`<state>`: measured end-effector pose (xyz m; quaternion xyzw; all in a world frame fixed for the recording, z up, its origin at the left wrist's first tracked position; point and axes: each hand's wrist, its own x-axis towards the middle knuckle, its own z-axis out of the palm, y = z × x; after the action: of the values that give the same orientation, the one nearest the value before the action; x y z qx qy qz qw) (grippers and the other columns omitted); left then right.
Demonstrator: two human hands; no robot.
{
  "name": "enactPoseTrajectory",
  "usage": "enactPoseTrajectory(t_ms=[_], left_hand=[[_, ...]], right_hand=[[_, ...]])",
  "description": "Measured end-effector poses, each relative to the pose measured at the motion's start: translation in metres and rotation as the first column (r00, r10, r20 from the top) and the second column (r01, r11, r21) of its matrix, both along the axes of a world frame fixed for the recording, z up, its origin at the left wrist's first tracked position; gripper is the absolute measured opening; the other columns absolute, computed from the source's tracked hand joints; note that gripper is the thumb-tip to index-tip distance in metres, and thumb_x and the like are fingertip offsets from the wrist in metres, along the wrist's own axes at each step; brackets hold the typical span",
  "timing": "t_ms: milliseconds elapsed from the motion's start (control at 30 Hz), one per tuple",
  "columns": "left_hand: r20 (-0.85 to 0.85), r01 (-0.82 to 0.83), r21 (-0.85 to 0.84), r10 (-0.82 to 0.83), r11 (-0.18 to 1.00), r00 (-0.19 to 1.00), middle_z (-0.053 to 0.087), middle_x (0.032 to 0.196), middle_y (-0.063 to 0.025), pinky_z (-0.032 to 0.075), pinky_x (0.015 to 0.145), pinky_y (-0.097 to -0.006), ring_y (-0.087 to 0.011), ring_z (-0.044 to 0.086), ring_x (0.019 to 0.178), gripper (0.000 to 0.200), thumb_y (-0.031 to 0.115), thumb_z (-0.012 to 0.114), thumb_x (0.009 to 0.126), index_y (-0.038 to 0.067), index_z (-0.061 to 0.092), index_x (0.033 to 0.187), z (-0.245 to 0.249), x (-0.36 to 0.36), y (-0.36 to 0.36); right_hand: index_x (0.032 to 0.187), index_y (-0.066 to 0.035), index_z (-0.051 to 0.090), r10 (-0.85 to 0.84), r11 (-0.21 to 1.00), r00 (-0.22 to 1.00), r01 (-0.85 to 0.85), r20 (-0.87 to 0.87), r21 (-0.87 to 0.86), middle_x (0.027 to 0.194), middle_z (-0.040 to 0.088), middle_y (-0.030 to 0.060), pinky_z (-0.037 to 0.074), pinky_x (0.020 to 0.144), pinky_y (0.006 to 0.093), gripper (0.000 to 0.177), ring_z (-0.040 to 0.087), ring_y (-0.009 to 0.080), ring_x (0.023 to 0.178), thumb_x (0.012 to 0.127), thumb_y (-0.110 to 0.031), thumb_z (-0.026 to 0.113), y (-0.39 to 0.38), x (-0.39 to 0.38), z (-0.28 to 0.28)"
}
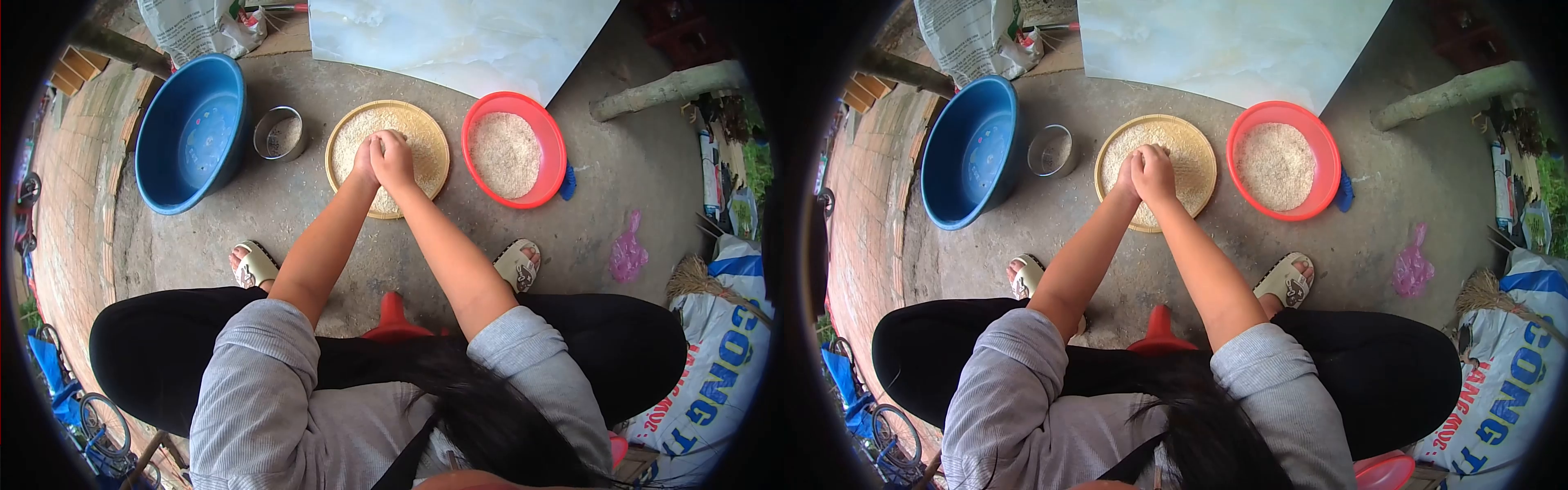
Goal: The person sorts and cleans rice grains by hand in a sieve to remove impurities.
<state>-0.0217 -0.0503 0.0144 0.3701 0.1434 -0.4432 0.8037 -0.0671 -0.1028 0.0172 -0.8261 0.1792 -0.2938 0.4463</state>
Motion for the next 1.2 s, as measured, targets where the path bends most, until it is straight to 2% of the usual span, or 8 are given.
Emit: enactPoseTrajectory(t_ms=[67, 133, 267, 433, 667, 1067, 1133, 1200], left_hand=[[-0.198, -0.064, -0.203, 0.023, 0.977, 0.98, 0.059, 0.085, -0.0098, 0.051, 0.071, -0.0433, -0.0234, 0.057, 0.075, 0.035, 0.028, 0.03, 0.098, 0.005, 0.052, 0.085, -0.074, 0.028, 0.001], [-0.235, -0.269, 0.181, 0.308, 0.946, 0.922, 0.055, 0.072, -0.0075, 0.047, 0.054, -0.0396, -0.0203, 0.053, 0.062, 0.031, 0.028, 0.035, 0.097, 0.008, 0.049, 0.078, -0.075, 0.039, 0.007], [0.078, -0.003, 0.282, -0.019, 0.959, 0.997, 0.038, 0.049, -0.0008, 0.023, 0.036, -0.0268, -0.0117, 0.033, 0.037, 0.036, 0.031, 0.046, 0.095, 0.012, 0.042, 0.065, -0.041, 0.04, 0.039], [0.364, -0.023, 0.668, -0.299, 0.744, 0.882, 0.041, 0.046, -0.0001, 0.026, 0.036, -0.0287, -0.0105, 0.033, 0.036, 0.042, 0.034, 0.051, 0.092, 0.009, 0.049, 0.059, -0.041, 0.02, 0.035], [0.199, 0.048, 0.43, -0.147, 0.901, 0.969, 0.037, 0.043, -0.0003, 0.022, 0.033, -0.0278, -0.0115, 0.029, 0.032, 0.041, 0.032, 0.05, 0.093, 0.01, 0.044, 0.058, -0.044, 0.032, 0.042], [0.245, 0.056, 0.487, -0.197, 0.872, 0.949, 0.041, 0.047, -0.0015, 0.026, 0.035, -0.028, -0.0124, 0.033, 0.036, 0.04, 0.035, 0.048, 0.093, 0.009, 0.045, 0.063, -0.045, 0.034, 0.036], [0.064, -0.005, 0.393, -0.022, 0.92, 0.998, 0.046, 0.053, -0.0023, 0.027, 0.037, -0.0285, -0.0124, 0.038, 0.041, 0.038, 0.035, 0.046, 0.094, 0.009, 0.046, 0.067, -0.054, 0.037, 0.031], [0.013, 0.042, 0.29, -0.048, 0.956, 0.999, 0.05, 0.06, -0.0034, 0.035, 0.041, -0.0287, -0.0136, 0.045, 0.049, 0.034, 0.034, 0.045, 0.095, 0.008, 0.051, 0.074, -0.054, 0.032, 0.027]], right_hand=[[0.085, -0.003, 0.06, 0.108, 0.993, 0.99, -0.111, -0.09, -0.034, 0.094, 0.062, 0.0145, 0.047, 0.08, 0.0414, 0.014, 0.056, 0.0327, 0.09, 0.083, -0.016, 0.055, -0.002, -0.007, 0.009], [0.085, -0.004, 0.061, 0.206, 0.919, 0.978, -0.207, -0.04, -0.336, 0.097, 0.061, 0.0112, 0.047, 0.08, 0.0406, 0.012, 0.056, 0.0305, 0.092, 0.082, -0.013, 0.054, -0.009, -0.012, 0.018], [0.109, -0.003, 0.057, -0.068, 0.937, 0.993, 0.029, -0.101, -0.347, 0.114, 0.056, 0.0148, 0.041, 0.094, 0.0393, 0.029, 0.051, 0.0315, 0.108, 0.081, -0.013, 0.058, -0.041, -0.024, -0.026], [0.127, 0.002, 0.045, -0.171, 0.964, 0.957, 0.115, -0.232, -0.238, 0.127, 0.048, 0.02, 0.032, 0.103, 0.0407, 0.049, 0.043, 0.0353, 0.119, 0.082, -0.015, 0.058, -0.055, -0.036, -0.061], [0.13, 0.002, 0.044, -0.02, 0.981, 0.97, -0.027, -0.241, -0.194, 0.133, 0.046, 0.0191, 0.034, 0.104, 0.0388, 0.046, 0.042, 0.0326, 0.125, 0.086, -0.006, 0.051, -0.033, -0.019, -0.062], [0.088, -0.004, 0.067, -0.078, 0.963, 0.945, -0.012, -0.319, -0.271, 0.089, 0.062, 0.0136, 0.047, 0.079, 0.0398, 0.013, 0.057, 0.0327, 0.087, 0.079, -0.004, 0.058, -0.032, -0.041, -0.057], [0.088, -0.004, 0.067, -0.097, 0.947, 0.942, -0.012, -0.321, -0.322, 0.083, 0.064, 0.0118, 0.049, 0.074, 0.0363, 0.011, 0.061, 0.028, 0.081, 0.08, -0.004, 0.06, -0.034, -0.038, -0.057], [0.086, -0.003, 0.067, -0.183, 0.931, 0.893, 0.291, -0.411, 0.219, 0.084, 0.065, 0.0131, 0.05, 0.071, 0.0346, 0.01, 0.063, 0.0271, 0.078, 0.08, -0.002, 0.059, -0.027, -0.029, -0.048]])
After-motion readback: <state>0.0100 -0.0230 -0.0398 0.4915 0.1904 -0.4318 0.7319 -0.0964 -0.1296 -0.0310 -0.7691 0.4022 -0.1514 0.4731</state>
